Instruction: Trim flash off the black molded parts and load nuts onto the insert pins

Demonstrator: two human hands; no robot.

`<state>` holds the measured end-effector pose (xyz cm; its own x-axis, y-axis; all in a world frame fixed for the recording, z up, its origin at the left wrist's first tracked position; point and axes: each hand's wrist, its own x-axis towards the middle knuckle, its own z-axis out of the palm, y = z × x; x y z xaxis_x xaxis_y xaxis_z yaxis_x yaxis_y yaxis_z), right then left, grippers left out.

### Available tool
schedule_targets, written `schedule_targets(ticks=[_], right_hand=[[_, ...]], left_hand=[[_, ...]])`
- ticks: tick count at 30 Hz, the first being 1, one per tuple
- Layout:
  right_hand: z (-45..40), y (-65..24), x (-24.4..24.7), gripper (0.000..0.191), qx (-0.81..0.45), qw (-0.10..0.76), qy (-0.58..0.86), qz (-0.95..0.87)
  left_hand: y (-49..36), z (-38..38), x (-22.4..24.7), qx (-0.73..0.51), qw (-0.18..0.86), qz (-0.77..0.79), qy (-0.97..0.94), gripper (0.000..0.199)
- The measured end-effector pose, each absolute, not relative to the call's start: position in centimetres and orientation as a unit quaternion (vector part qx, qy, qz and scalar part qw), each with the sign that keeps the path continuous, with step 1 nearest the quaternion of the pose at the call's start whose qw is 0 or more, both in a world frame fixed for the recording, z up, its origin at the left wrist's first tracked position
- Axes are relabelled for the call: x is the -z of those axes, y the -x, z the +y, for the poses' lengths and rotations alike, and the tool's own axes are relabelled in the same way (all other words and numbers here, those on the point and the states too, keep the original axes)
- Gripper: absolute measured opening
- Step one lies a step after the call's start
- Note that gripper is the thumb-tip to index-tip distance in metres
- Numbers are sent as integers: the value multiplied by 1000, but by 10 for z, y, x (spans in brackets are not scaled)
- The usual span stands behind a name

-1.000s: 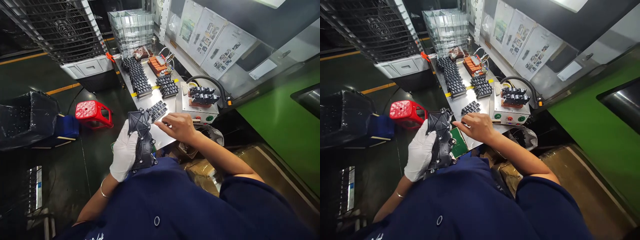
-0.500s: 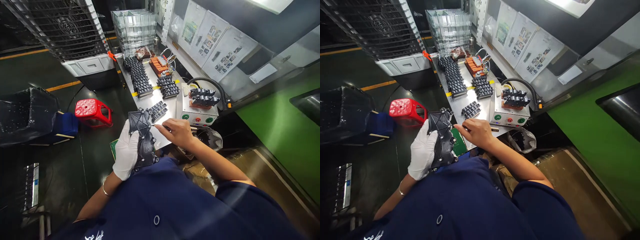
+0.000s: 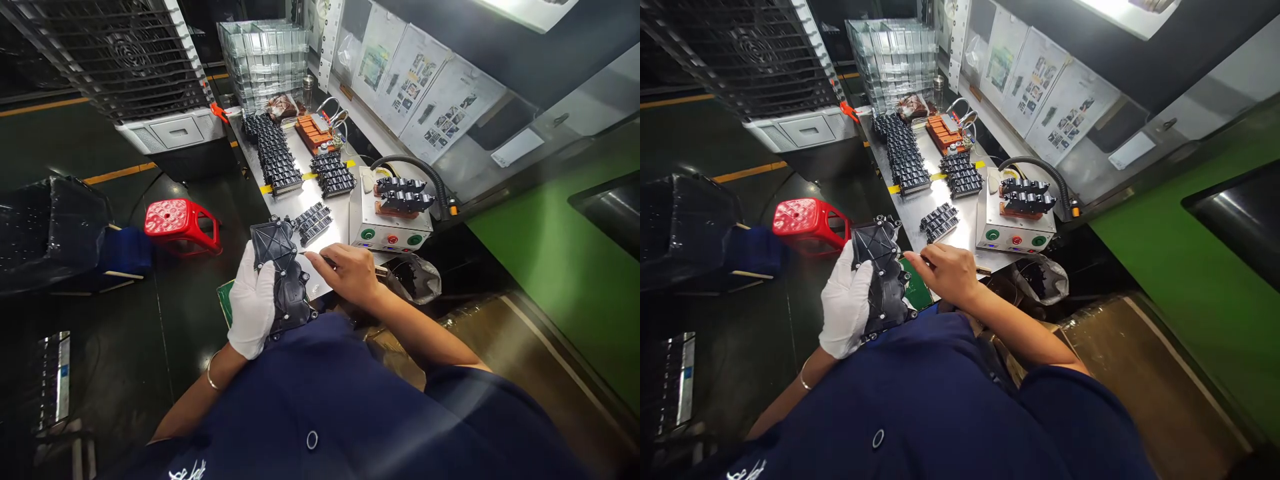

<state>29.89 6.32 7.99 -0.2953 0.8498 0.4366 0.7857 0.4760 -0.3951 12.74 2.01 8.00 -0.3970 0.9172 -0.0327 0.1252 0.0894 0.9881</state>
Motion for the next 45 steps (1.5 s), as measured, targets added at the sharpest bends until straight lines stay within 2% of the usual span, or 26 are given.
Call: schedule_targets(ticks=[8, 12, 20, 27, 32, 39, 45], right_hand=[[73, -306, -94, 51, -45, 314, 471, -823], [82, -312, -99, 53, -10, 275, 452, -849], [96, -323, -106, 53, -29, 214, 358, -908], [103, -329, -125, 55, -59, 160, 259, -951], [103, -326, -121, 56, -35, 164, 305, -937], [96, -327, -110, 50, -75, 235, 374, -894], [91, -323, -105, 50, -82, 226, 384, -892]], left_hand=[[-124, 21, -85, -531, 384, 629, -420, 56], [-118, 22, -86, -520, 405, 616, -431, 56], [-101, 29, -96, -456, 534, 563, -436, 67], [-93, 33, -111, -369, 582, 526, -499, 62], [-95, 34, -111, -374, 601, 528, -469, 64], [-101, 34, -109, -461, 575, 537, -410, 61], [-104, 34, -106, -482, 564, 544, -392, 60]])
